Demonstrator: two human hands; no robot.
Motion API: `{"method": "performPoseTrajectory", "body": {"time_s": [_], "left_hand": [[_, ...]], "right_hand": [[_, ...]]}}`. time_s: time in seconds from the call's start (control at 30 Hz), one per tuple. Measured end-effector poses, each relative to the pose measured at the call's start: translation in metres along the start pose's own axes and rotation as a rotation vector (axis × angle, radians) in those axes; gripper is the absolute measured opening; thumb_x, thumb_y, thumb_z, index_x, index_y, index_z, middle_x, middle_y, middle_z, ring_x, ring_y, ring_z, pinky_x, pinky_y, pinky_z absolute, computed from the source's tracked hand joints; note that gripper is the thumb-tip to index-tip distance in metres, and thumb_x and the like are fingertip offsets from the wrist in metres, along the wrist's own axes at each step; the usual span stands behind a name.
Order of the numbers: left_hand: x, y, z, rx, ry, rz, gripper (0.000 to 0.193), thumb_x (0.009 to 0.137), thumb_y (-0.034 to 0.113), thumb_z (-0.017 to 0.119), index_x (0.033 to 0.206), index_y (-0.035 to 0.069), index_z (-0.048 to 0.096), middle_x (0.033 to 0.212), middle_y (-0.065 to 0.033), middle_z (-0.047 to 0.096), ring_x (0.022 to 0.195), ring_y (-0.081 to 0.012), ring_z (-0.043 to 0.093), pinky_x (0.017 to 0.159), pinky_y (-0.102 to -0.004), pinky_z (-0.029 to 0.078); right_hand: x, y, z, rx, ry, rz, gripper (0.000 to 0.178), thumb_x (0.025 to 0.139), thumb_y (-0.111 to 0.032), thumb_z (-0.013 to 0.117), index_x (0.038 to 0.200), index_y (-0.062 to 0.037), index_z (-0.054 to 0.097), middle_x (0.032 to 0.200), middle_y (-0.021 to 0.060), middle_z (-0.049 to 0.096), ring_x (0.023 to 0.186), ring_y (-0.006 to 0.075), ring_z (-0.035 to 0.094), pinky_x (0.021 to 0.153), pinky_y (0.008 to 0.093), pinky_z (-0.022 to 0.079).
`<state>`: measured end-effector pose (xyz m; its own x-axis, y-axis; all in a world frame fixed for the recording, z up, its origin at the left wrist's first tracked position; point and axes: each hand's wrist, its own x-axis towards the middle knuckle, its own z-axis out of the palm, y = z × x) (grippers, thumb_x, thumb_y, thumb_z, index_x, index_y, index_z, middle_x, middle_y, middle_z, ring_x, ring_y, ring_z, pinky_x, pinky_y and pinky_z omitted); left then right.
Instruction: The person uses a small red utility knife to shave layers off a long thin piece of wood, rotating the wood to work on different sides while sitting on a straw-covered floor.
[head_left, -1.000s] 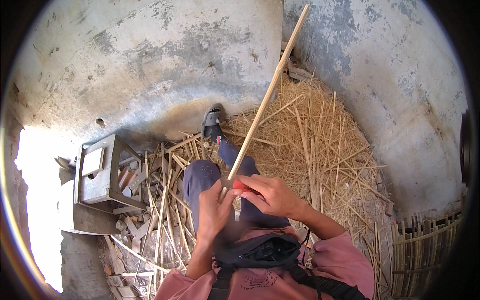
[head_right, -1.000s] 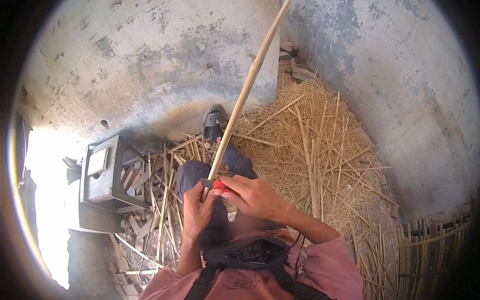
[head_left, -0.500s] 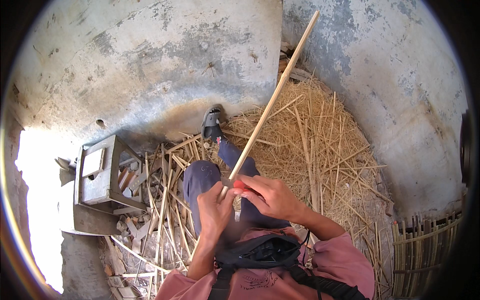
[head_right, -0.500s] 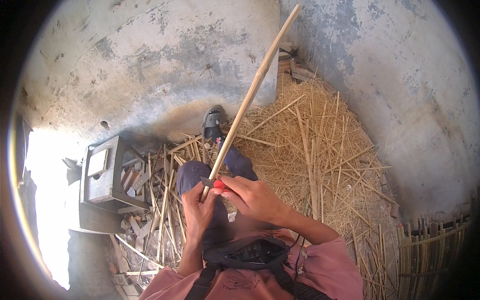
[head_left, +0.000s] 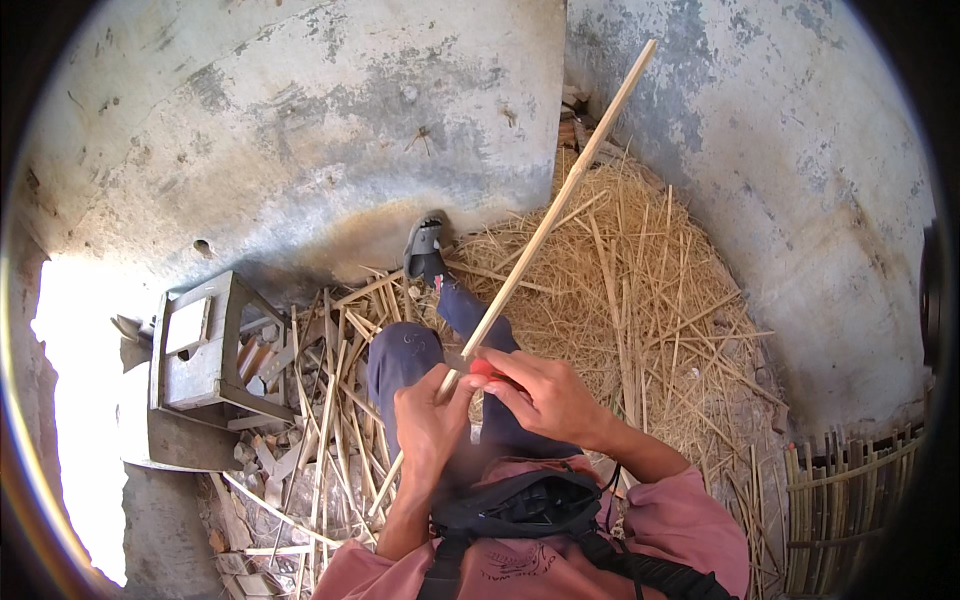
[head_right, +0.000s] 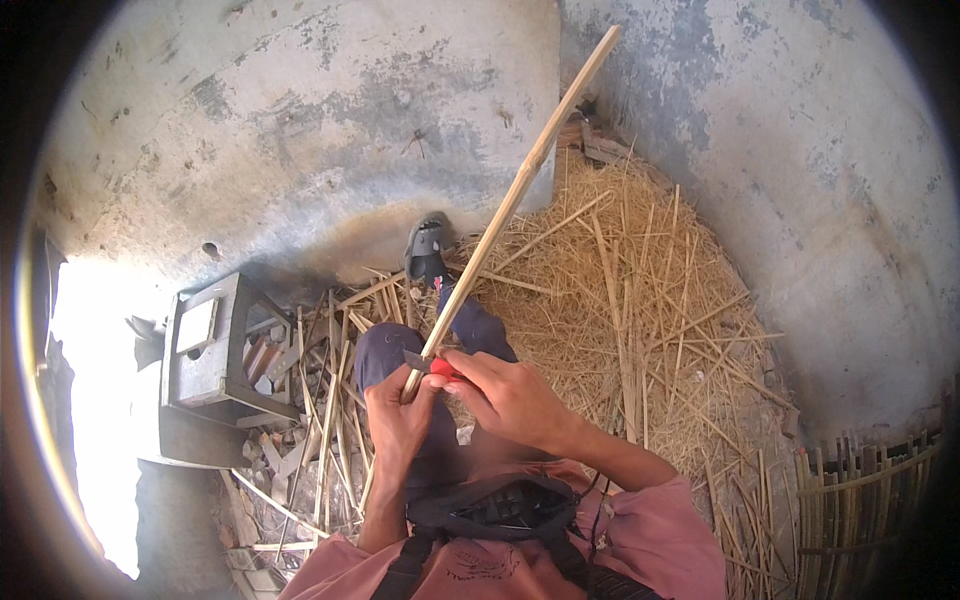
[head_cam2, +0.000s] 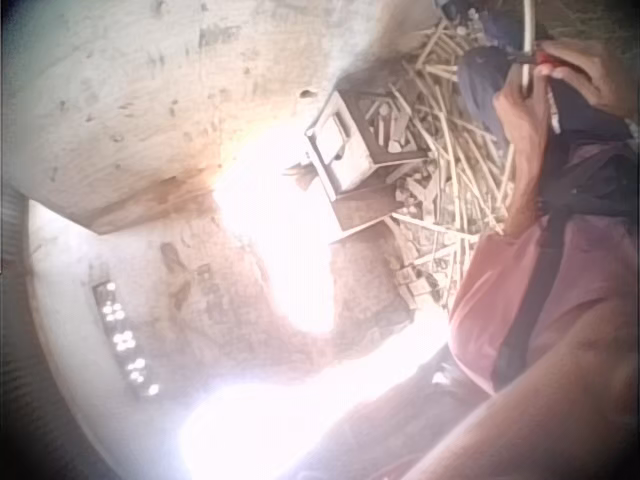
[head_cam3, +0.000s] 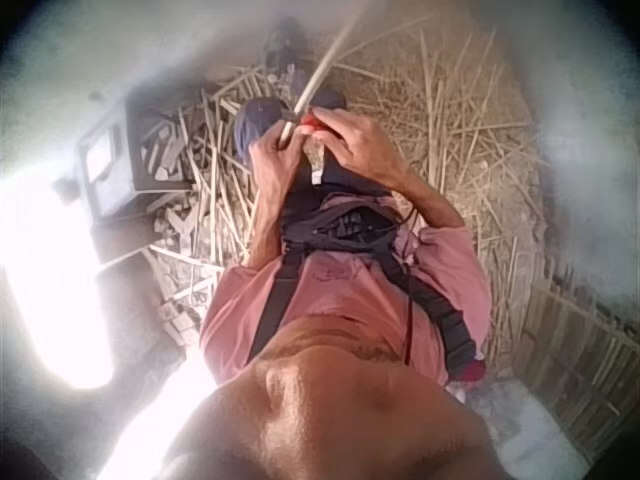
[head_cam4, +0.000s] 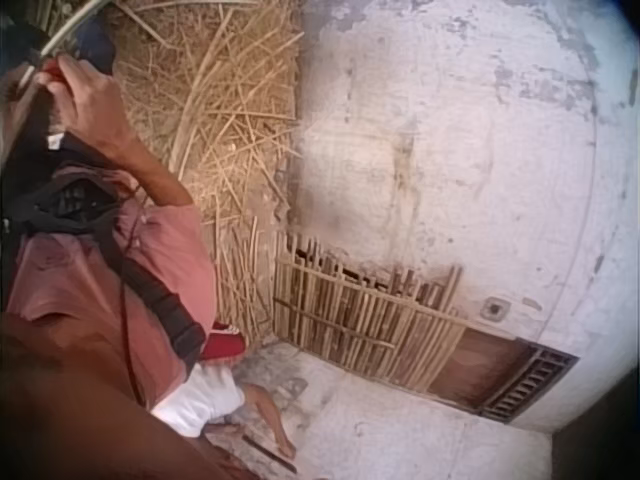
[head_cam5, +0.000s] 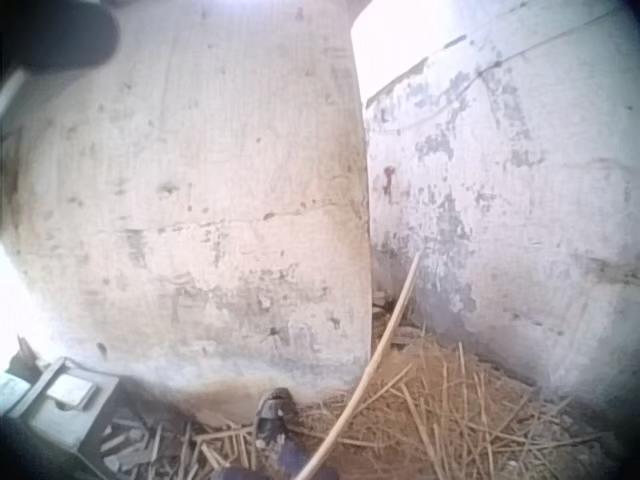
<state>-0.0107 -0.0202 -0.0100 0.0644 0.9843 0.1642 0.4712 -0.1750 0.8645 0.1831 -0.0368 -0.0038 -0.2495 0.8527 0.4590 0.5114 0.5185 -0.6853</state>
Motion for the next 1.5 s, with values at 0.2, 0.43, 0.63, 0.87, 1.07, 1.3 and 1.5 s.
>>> {"method": "performPoseTrajectory", "body": {"time_s": [0.2,0.43,0.63,0.87,1.07,1.3,1.5], "left_hand": [[-0.001,0.001,0.002,-0.013,-0.02,-0.046,0.044,0.094,0.043,0.083,0.095,0.0,0.074,0.057,-0.0113,0.054,0.054,-0.0156,0.037,0.051,-0.0358,0.039],[-0.006,-0.006,-0.003,0.127,-0.021,-0.041,0.052,0.095,0.047,0.08,0.083,-0.002,0.065,0.057,-0.0165,0.049,0.054,-0.0247,0.035,0.051,-0.0395,0.038],[-0.009,-0.011,-0.004,0.066,-0.027,-0.024,0.053,0.103,0.042,0.072,0.078,-0.002,0.056,0.058,-0.0185,0.044,0.056,-0.0312,0.031,0.052,-0.043,0.036],[-0.009,-0.009,-0.002,0.016,0.014,-0.021,0.05,0.112,0.035,0.056,0.079,-0.002,0.055,0.06,-0.0195,0.041,0.056,-0.0332,0.031,0.053,-0.0443,0.035],[-0.009,-0.008,-0.004,0.068,0.002,-0.007,0.052,0.112,0.036,0.056,0.078,-0.002,0.054,0.06,-0.0195,0.04,0.056,-0.0344,0.031,0.053,-0.0455,0.034],[-0.01,0.0,-0.004,0.13,-0.005,-0.001,0.052,0.109,0.039,0.061,0.076,0.0,0.056,0.059,-0.0212,0.043,0.054,-0.0405,0.036,0.052,-0.0469,0.035],[-0.013,0.003,-0.003,0.137,0.008,-0.006,0.05,0.108,0.039,0.062,0.077,0.0,0.058,0.058,-0.0216,0.045,0.054,-0.0423,0.039,0.052,-0.0472,0.036]], "right_hand": [[0.0,0.005,0.002,0.007,0.022,-0.012,0.043,0.103,-0.021,0.067,0.142,-0.0026,0.062,0.102,0.0185,0.072,0.082,0.0392,0.072,0.07,0.0453,0.059],[0.016,0.018,-0.026,0.039,0.16,0.051,0.043,0.103,-0.018,0.069,0.141,-0.0002,0.064,0.112,0.0206,0.076,0.091,0.0344,0.076,0.075,0.0397,0.06],[0.018,0.018,-0.033,0.026,0.104,0.063,0.042,0.102,-0.018,0.07,0.14,0.0012,0.066,0.117,0.021,0.077,0.096,0.0333,0.077,0.08,0.0392,0.06],[0.02,0.026,-0.028,0.016,0.11,0.011,0.042,0.103,-0.02,0.07,0.14,-0.0011,0.066,0.114,0.0179,0.078,0.092,0.032,0.077,0.077,0.0382,0.061],[0.018,0.025,-0.028,-0.104,0.138,-0.019,0.041,0.101,-0.025,0.072,0.137,-0.0046,0.068,0.105,0.0123,0.078,0.084,0.0298,0.076,0.069,0.0379,0.06],[0.017,0.022,-0.023,-0.164,0.142,-0.073,0.035,0.101,-0.028,0.073,0.126,-0.0043,0.071,0.093,0.0117,0.075,0.074,0.0303,0.073,0.061,0.0408,0.057],[0.016,0.02,-0.023,-0.21,0.199,-0.091,0.034,0.1,-0.027,0.074,0.124,-0.0032,0.071,0.092,0.0109,0.074,0.071,0.0295,0.073,0.057,0.04,0.055]]}}
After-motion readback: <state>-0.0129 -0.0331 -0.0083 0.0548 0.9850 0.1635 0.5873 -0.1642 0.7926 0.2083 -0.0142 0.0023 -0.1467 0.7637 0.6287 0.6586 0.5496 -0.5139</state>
